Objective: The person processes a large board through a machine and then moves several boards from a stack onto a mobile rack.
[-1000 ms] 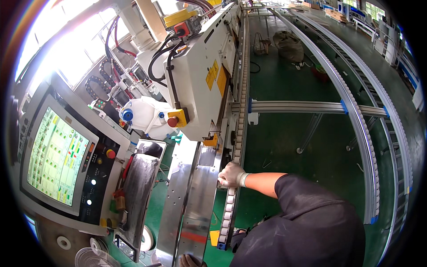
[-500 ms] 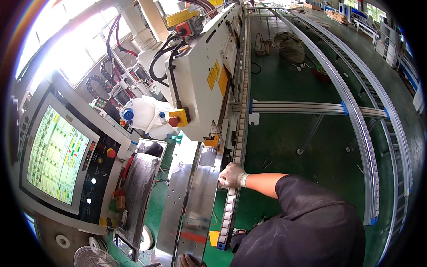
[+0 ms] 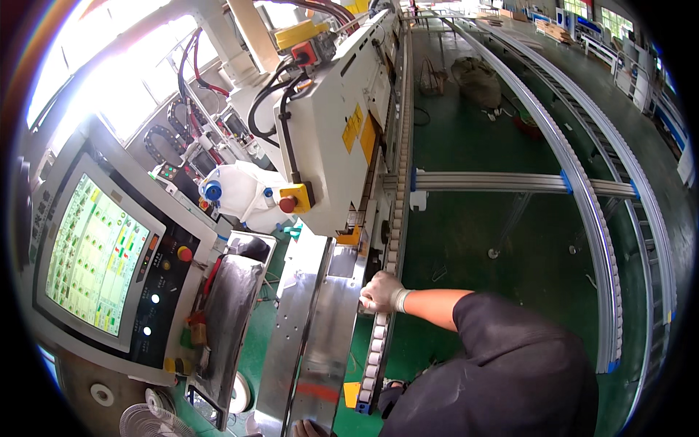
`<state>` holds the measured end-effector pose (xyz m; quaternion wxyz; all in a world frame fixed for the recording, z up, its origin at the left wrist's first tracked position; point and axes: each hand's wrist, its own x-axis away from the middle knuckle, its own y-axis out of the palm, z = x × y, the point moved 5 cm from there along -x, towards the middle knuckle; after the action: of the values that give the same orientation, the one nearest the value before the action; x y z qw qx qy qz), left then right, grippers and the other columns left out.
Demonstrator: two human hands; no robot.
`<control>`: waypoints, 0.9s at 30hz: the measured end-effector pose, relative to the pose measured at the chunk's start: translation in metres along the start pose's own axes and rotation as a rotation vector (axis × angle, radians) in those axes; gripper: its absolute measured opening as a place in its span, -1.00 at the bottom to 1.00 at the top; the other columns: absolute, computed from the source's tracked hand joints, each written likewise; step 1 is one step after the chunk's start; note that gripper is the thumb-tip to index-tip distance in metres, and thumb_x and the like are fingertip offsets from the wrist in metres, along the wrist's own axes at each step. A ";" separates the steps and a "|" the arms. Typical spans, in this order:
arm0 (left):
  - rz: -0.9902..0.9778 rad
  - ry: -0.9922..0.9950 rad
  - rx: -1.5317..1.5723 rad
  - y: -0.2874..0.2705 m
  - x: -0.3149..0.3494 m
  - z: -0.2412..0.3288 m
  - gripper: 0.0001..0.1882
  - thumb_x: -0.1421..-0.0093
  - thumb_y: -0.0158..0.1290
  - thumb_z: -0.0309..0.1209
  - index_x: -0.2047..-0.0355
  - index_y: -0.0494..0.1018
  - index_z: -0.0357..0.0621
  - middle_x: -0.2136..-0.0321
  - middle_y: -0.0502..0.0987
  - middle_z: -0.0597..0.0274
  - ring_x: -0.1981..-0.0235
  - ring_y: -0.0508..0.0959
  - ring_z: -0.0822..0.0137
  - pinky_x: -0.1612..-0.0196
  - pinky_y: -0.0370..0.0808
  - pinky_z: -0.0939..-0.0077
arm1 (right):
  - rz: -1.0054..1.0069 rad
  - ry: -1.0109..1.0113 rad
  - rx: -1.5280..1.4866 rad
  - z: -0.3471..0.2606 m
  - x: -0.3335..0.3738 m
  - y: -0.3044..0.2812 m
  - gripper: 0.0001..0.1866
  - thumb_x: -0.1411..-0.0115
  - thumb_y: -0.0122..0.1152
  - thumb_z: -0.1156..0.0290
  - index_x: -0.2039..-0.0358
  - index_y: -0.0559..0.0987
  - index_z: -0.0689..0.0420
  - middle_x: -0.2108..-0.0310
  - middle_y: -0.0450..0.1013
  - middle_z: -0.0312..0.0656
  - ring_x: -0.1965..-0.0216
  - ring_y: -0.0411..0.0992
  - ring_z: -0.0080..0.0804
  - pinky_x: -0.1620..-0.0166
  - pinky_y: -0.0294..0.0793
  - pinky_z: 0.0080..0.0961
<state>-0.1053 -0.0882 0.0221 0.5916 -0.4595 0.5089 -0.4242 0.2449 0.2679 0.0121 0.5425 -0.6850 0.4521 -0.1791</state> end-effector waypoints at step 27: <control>0.201 0.107 -0.129 0.018 0.012 -0.017 -0.39 -0.29 -0.09 0.13 -0.16 0.47 -0.01 -0.16 0.49 0.11 -0.17 0.48 0.08 0.00 0.46 0.04 | 0.018 -0.023 0.028 0.001 -0.002 0.001 -0.61 -0.20 0.03 0.08 0.65 0.57 0.02 0.63 0.50 -0.08 0.49 0.49 0.00 0.28 0.43 -0.06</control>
<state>-0.1198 -0.0976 0.0011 0.5723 -0.4201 0.6092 -0.3533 0.2436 0.2699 0.0112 0.5590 -0.6751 0.4494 -0.1724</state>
